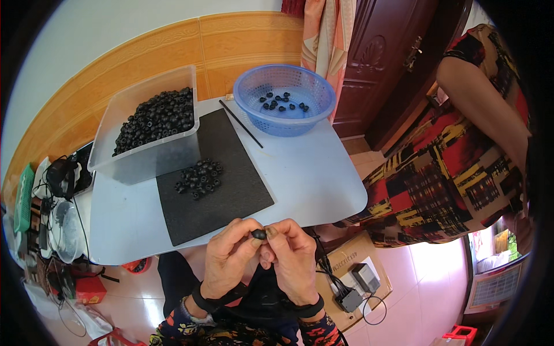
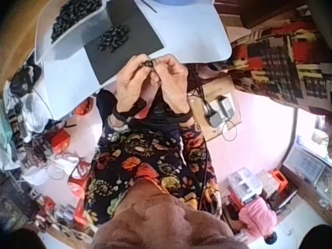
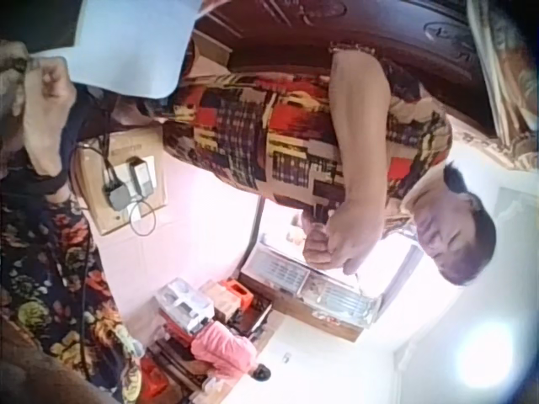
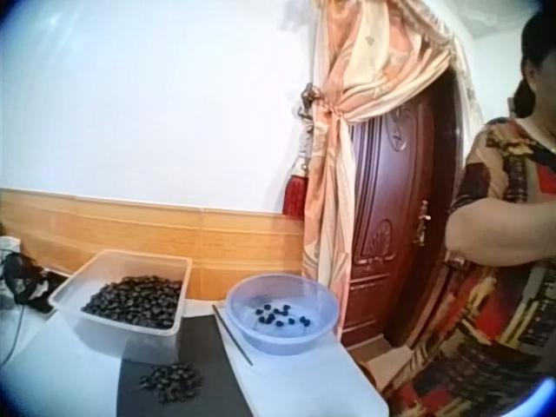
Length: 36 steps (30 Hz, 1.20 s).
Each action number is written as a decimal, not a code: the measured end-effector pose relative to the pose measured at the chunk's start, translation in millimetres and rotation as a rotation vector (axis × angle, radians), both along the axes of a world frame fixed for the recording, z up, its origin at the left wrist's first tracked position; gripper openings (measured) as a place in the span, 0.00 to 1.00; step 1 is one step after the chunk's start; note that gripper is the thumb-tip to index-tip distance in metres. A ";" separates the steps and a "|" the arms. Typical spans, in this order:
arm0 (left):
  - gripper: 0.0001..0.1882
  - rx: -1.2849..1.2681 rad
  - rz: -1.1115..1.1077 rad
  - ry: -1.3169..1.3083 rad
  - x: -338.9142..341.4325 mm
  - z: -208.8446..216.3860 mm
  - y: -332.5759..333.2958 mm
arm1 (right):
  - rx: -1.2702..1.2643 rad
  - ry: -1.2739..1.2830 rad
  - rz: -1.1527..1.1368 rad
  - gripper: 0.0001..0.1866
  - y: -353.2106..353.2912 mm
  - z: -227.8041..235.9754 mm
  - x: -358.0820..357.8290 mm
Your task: Trimming flash or excess material from small black rubber components using a knife.
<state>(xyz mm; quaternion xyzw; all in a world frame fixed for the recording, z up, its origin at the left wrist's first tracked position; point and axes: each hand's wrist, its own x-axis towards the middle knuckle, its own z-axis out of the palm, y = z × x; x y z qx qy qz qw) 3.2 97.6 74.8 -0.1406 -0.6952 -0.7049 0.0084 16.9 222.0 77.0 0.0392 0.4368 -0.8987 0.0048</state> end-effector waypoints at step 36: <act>0.09 0.622 -0.214 -0.303 -2.4 -0.1 -5.4 | -0.185 0.181 -0.082 0.04 -24.8 14.5 50.5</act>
